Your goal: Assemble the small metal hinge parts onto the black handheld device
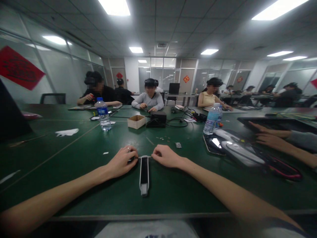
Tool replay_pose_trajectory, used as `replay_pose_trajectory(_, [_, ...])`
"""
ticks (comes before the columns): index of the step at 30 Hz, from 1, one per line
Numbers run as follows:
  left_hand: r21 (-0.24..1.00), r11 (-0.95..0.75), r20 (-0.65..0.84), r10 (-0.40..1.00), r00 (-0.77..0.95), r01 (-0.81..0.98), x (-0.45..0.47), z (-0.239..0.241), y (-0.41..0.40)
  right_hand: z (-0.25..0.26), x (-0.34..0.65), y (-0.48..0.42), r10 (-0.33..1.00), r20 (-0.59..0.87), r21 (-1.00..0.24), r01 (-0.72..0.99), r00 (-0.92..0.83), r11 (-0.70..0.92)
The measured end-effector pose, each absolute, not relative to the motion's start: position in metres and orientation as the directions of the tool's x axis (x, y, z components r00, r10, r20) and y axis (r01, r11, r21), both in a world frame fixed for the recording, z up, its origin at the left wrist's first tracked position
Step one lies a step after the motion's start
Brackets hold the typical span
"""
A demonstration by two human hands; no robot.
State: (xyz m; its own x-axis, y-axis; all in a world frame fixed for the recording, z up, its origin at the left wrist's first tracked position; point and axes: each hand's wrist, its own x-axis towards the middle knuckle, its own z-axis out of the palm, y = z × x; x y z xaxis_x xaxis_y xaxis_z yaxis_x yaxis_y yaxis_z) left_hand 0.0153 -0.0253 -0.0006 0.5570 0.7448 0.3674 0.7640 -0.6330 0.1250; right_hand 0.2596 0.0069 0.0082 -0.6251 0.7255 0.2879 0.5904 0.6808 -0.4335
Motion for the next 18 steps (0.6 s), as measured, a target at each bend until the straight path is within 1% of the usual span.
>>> replay_pose_trajectory(4, [0.124,-0.64,0.377,0.737,0.56,0.759,0.0148,-0.0008,-0.0254,0.0107,0.2603,0.0058,0.723,0.281,-0.445,0.582,-0.631,0.681])
replay_pose_trajectory(10, [0.127,-0.641,0.376,0.737,0.561,0.757,0.0142,-0.0013,-0.0259,0.0134,0.264,0.005,0.686,0.287,-0.47,0.526,-0.669,0.709])
replay_pose_trajectory(18, [0.122,-0.651,0.391,0.725,0.566,0.749,0.0127,-0.0039,-0.0239,0.0084,0.2647,0.0076,0.662,0.336,-0.435,0.513,-0.67,0.74])
